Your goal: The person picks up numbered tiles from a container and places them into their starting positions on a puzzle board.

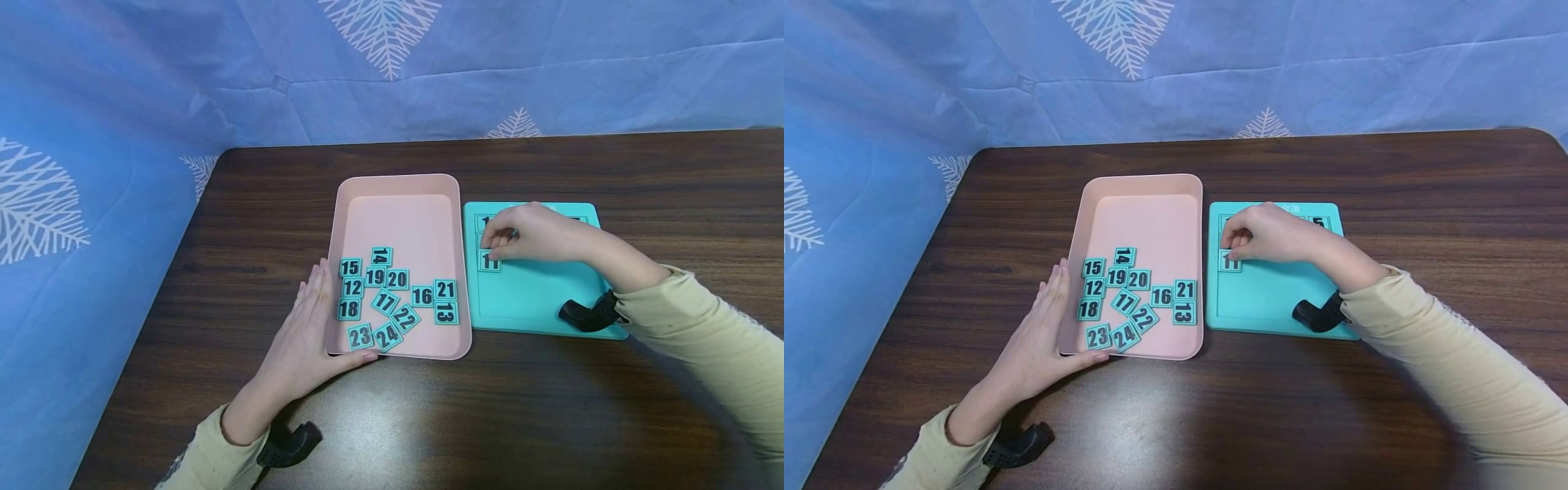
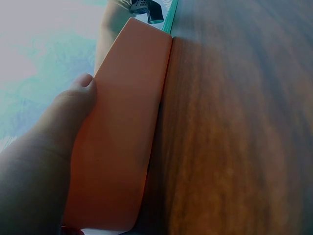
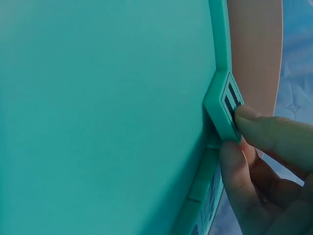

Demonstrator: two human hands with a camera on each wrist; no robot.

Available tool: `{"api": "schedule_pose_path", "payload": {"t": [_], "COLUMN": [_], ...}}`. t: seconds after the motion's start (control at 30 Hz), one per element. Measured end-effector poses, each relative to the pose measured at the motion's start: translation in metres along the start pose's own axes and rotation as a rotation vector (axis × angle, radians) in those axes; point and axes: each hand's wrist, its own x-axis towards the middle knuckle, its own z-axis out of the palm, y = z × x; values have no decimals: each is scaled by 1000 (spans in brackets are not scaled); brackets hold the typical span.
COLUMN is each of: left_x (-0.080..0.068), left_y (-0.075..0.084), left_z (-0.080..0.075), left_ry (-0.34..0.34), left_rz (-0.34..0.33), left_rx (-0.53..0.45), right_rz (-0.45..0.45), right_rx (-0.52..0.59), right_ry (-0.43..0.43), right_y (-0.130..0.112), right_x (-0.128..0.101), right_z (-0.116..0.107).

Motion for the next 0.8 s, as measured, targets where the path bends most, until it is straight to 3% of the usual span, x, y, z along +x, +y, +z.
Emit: {"api": "schedule_pose_path", "payload": {"t": [0.8], "left_x": [0], "left_y": [0], "left_z": [0], "left_ry": [1], "left_rz": [-1], "left_rx": [5], "right_rz": [15], "right_rx": [-33], "right_ry": [15], "right_y": [-3], "right_x": [2], "right_z": [3]}}
